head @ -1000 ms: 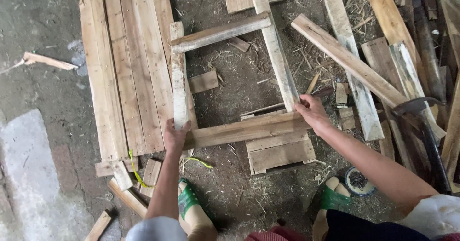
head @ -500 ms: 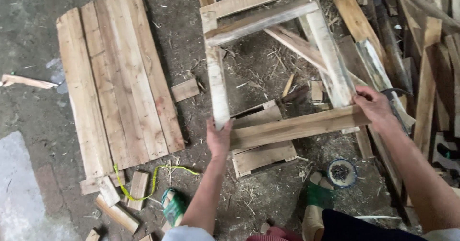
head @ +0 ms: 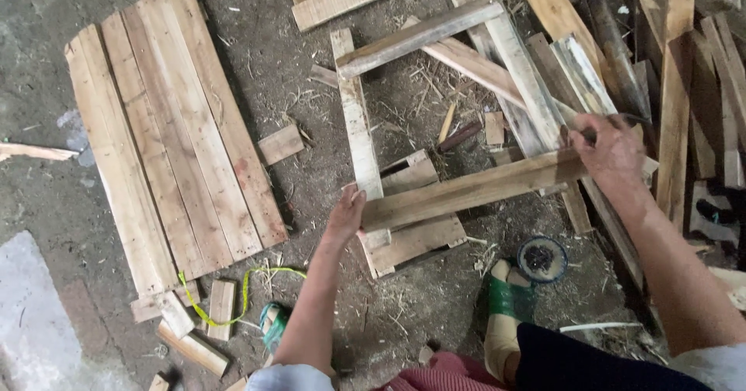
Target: The person assembles a wooden frame on the floor by positioning planks and securing them with nails. They use a hammer to drive nails into the joints, repeatedly adjusting the wood pieces to ensure alignment. The person also flips the frame over to work on different sides.
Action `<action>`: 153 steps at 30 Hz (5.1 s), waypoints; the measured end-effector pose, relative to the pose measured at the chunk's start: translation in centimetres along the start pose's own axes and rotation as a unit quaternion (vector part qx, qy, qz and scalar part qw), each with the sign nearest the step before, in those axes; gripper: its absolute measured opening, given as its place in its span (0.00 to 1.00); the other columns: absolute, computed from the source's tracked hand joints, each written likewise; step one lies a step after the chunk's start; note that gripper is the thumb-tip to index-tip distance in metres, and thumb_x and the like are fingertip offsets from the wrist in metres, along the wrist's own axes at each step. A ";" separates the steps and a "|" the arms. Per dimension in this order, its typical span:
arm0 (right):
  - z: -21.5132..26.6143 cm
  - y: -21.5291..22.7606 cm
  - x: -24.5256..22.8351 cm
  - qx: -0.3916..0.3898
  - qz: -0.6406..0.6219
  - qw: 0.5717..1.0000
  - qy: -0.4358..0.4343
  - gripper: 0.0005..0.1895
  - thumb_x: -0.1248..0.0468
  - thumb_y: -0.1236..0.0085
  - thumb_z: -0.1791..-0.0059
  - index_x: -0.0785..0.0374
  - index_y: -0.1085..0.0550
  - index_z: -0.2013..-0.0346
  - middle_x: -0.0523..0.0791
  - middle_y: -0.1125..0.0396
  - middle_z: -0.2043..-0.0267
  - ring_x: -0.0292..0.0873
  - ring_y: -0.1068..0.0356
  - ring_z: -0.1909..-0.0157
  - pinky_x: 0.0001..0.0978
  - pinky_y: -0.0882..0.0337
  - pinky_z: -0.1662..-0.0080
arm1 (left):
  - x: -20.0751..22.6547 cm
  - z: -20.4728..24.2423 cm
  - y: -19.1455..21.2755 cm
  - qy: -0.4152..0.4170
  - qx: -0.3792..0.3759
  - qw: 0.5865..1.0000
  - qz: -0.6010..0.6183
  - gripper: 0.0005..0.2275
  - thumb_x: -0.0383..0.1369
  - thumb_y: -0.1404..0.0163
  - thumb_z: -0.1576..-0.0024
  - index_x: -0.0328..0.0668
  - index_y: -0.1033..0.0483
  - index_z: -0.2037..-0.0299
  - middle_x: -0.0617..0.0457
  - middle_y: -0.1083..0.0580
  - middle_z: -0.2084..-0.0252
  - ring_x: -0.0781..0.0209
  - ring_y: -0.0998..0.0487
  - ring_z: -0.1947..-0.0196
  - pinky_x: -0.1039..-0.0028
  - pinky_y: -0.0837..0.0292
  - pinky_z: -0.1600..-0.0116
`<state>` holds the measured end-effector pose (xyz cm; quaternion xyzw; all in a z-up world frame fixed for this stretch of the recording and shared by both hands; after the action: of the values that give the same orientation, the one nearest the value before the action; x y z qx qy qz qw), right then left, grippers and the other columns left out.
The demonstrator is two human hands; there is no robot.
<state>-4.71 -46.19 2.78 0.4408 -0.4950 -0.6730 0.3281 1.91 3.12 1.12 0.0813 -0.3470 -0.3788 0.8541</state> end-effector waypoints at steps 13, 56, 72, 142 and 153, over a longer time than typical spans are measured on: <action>18.0 -8.0 5.9 -0.096 0.090 0.991 -0.026 0.27 0.47 0.49 0.48 0.43 0.32 0.34 0.45 0.37 0.47 0.52 0.29 0.48 0.53 0.24 0.57 | -0.4 4.3 -0.7 -0.040 -0.079 0.879 0.469 0.31 0.27 0.53 0.42 0.59 0.50 0.28 0.54 0.48 0.25 0.45 0.42 0.28 0.39 0.33 0.35; 17.0 -13.3 -0.4 -0.008 0.152 0.973 0.171 0.07 0.51 0.40 0.50 0.44 0.29 0.64 0.36 0.36 0.62 0.41 0.26 0.53 0.31 0.24 0.53 | -5.4 -0.1 -1.3 -0.002 0.171 0.984 0.043 0.09 0.36 0.38 0.50 0.46 0.18 0.63 0.55 0.20 0.74 0.64 0.19 0.79 0.75 0.23 0.69; 14.5 -3.7 -11.5 -0.164 -0.419 0.889 -0.083 0.08 0.67 0.39 0.49 0.63 0.23 0.55 0.55 0.25 0.58 0.53 0.23 0.55 0.46 0.22 0.52 | -1.9 3.6 1.3 -0.096 0.277 0.956 0.000 0.03 0.32 0.44 0.40 0.47 0.18 0.60 0.50 0.18 0.67 0.52 0.16 0.66 0.65 0.22 0.56; 9.1 -8.1 -15.9 0.007 -0.010 0.941 0.338 0.37 0.40 0.45 0.51 0.38 0.39 0.28 0.44 0.42 0.35 0.48 0.39 0.35 0.51 0.34 0.40 | -1.9 5.0 -3.7 -0.165 0.360 0.823 0.408 0.04 0.26 0.51 0.37 0.46 0.32 0.62 0.58 0.27 0.66 0.71 0.29 0.64 0.78 0.32 0.55; 14.1 -8.8 -18.8 -0.013 0.022 0.921 0.389 0.33 0.43 0.46 0.49 0.45 0.37 0.30 0.45 0.44 0.34 0.49 0.39 0.34 0.49 0.33 0.40 | -3.0 2.0 -5.6 -0.258 0.306 0.894 0.203 0.05 0.26 0.47 0.39 0.48 0.30 0.62 0.52 0.23 0.49 0.61 0.26 0.53 0.72 0.29 0.50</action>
<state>-10.29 -21.72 1.12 0.6528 -0.3291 -0.4475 0.5151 -4.05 1.57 -1.24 0.1656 -0.6629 -0.0799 0.7258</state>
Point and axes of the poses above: each hand's wrist, its own z-axis away from the middle knuckle, its own y-axis out of the back of the hand, x = y × z, the point moved 2 cm from there along -z, towards the middle knuckle
